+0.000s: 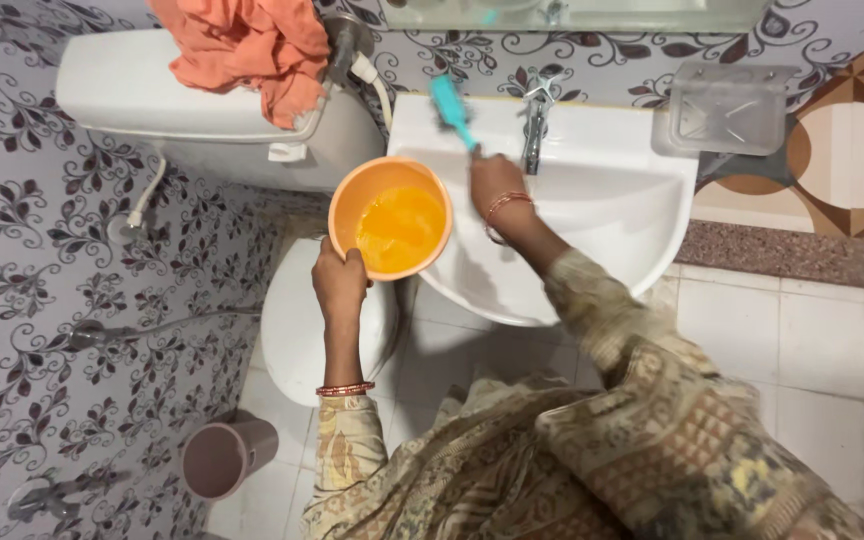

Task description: The person scrubs a white bathroom sink with a blue brush while water runs from the faucet. They repeatedly dip the brush into an orange bucket containing soapy water and scrub the sink basin and faucet area.

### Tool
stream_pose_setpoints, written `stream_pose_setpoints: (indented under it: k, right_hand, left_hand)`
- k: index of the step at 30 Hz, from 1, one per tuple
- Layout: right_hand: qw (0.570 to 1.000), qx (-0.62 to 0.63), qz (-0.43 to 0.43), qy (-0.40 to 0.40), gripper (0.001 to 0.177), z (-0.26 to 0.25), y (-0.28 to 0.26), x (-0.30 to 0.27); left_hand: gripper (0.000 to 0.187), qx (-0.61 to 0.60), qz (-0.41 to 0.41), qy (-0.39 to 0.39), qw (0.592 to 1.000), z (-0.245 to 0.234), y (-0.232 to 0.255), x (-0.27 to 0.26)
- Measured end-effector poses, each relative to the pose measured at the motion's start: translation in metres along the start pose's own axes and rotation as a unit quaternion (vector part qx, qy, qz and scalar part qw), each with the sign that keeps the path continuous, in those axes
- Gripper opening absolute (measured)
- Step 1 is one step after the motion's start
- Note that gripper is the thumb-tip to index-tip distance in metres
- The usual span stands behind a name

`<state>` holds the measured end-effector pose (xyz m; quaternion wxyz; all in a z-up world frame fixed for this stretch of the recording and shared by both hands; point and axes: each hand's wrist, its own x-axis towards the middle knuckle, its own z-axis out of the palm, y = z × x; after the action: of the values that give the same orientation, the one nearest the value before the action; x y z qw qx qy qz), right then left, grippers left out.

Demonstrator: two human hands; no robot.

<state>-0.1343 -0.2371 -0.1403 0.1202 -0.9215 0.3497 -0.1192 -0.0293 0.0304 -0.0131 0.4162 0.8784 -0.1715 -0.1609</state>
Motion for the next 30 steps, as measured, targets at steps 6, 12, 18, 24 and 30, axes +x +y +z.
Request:
stream_pose_setpoints:
  k: [6, 12, 18, 24, 30]
  right_hand:
    - [0.999, -0.015, -0.035, 0.019, 0.029, 0.014, -0.031, 0.027]
    - [0.996, -0.007, 0.091, 0.016, 0.042, -0.021, 0.034, -0.037]
    - [0.996, 0.046, -0.077, -0.002, 0.032, 0.02, -0.026, 0.007]
    - [0.998, -0.033, 0.056, 0.015, 0.051, 0.011, 0.03, -0.028]
    - [0.999, 0.023, -0.001, 0.025, 0.046, 0.036, 0.0, -0.006]
  left_hand:
    - [0.027, -0.007, -0.004, -0.004, 1.0, -0.005, -0.001, -0.001]
    - [0.03, -0.021, -0.014, -0.007, 1.0, -0.004, -0.005, 0.003]
    - [0.03, -0.031, -0.024, -0.014, 0.999, -0.008, -0.006, 0.001]
    - [0.032, -0.031, -0.039, -0.018, 0.999, -0.007, -0.011, 0.003]
    - [0.032, -0.023, -0.025, -0.013, 0.999, -0.002, -0.015, 0.004]
